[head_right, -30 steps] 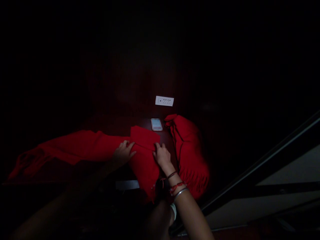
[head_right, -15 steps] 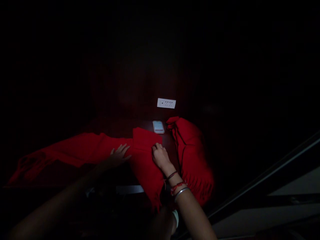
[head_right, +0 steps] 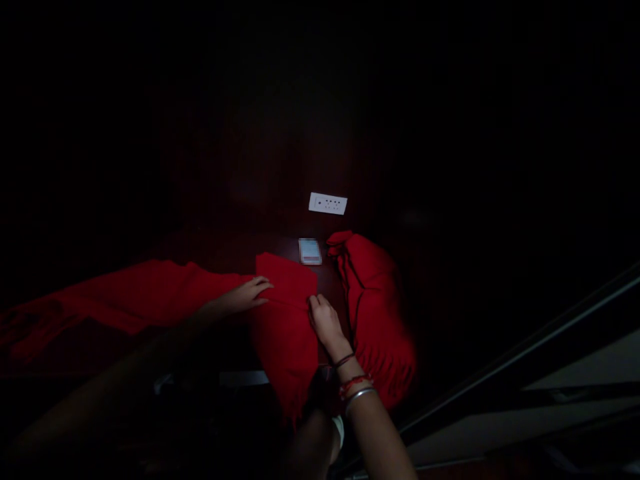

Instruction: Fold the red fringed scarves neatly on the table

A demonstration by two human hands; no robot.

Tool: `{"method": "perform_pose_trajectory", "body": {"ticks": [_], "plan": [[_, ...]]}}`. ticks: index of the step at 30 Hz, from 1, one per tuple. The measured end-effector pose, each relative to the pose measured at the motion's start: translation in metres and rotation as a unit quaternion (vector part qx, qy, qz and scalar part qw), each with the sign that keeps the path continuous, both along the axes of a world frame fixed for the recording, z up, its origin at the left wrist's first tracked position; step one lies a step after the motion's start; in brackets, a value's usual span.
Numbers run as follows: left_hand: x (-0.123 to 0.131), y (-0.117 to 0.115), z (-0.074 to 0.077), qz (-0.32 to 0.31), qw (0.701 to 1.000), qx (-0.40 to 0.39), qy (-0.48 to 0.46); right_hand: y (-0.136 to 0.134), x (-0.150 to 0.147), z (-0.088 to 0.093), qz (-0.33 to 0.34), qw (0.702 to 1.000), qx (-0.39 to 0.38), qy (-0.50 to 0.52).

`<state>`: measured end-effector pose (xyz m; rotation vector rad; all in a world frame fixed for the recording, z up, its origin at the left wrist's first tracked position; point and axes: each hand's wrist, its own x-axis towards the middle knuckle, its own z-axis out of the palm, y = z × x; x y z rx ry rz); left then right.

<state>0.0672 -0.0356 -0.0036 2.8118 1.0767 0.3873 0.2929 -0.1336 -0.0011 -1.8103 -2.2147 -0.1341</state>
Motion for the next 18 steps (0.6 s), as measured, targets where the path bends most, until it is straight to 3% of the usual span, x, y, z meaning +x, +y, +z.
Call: {"method": "perform_pose_trajectory", "body": {"ticks": [4,8,14,18], "plan": [[0.001,0.002,-0.017,0.037,0.995,0.053,-0.076,-0.003,-0.004,-0.002,-0.010,0.999,0.015,-0.040],[0.001,-0.004,-0.018,0.033,0.990,0.100,-0.098,-0.008,-0.006,0.002,-0.031,0.995,-0.010,-0.090],[-0.005,-0.004,-0.015,-0.032,0.990,0.042,-0.129,-0.022,-0.004,0.006,0.001,0.984,-0.037,-0.176],[-0.011,-0.001,-0.016,-0.052,0.987,0.016,-0.153,-0.022,-0.006,0.002,-0.044,0.983,-0.007,-0.180]]}}
